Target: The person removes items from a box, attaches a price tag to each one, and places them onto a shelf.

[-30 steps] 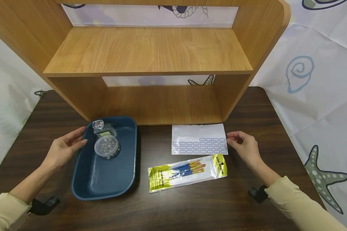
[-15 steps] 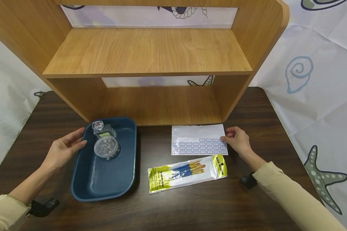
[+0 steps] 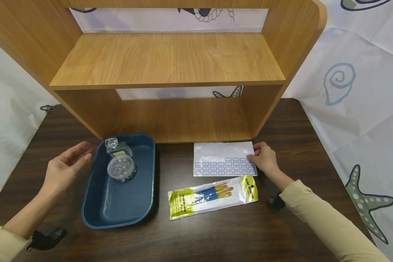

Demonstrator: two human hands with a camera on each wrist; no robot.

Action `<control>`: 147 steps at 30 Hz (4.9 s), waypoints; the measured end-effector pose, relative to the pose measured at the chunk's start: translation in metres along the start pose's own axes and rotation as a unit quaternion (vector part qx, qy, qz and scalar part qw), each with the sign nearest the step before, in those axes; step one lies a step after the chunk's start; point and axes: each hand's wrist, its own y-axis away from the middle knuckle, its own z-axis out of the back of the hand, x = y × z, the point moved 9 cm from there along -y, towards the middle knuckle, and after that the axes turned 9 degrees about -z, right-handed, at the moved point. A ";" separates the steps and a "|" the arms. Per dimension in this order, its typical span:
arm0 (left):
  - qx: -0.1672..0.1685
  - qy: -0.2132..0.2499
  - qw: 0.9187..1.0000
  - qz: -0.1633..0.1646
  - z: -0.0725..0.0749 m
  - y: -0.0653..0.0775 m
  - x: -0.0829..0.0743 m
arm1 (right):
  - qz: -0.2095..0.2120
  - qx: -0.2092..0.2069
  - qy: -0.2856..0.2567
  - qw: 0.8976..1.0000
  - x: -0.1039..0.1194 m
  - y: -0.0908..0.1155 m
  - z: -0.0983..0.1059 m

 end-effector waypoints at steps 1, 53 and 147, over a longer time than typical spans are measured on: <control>-0.011 0.007 1.000 -0.005 0.000 0.001 -0.005 | 0.000 0.000 -0.003 1.000 0.000 0.000 0.000; 0.179 0.111 0.960 0.187 -0.281 -0.006 -0.060 | 0.032 -0.013 -0.231 0.972 0.000 0.019 0.019; 0.325 -0.028 0.922 -0.208 -0.298 -0.022 -0.152 | -0.094 0.252 -0.535 0.801 0.046 0.051 0.000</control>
